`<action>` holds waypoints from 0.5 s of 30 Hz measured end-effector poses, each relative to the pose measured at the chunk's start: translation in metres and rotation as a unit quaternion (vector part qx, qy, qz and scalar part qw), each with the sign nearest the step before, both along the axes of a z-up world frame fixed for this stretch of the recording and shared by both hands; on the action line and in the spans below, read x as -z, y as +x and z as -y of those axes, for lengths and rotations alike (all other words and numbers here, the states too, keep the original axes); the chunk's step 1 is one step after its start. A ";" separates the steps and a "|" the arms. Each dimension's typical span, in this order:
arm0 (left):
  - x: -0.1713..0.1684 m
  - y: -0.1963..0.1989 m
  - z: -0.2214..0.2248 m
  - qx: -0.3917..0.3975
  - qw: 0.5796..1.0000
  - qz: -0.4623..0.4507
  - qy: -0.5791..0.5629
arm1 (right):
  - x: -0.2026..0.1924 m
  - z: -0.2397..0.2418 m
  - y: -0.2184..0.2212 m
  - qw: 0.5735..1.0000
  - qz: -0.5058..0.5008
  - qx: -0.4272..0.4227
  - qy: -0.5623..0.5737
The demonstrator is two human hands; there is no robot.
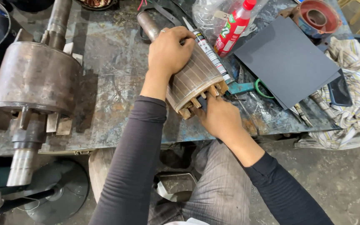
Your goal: Sanding and scraping a motor shaft to clean and smooth its surface on a workbench.
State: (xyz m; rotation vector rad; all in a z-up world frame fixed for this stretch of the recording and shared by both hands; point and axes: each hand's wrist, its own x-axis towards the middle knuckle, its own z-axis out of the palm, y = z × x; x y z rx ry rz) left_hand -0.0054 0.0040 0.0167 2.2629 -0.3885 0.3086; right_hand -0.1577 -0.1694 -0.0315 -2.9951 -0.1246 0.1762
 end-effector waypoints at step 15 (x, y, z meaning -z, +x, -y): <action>0.005 0.004 -0.003 0.025 1.000 -0.001 -0.014 | -0.013 0.000 -0.027 0.998 -0.004 0.015 -0.056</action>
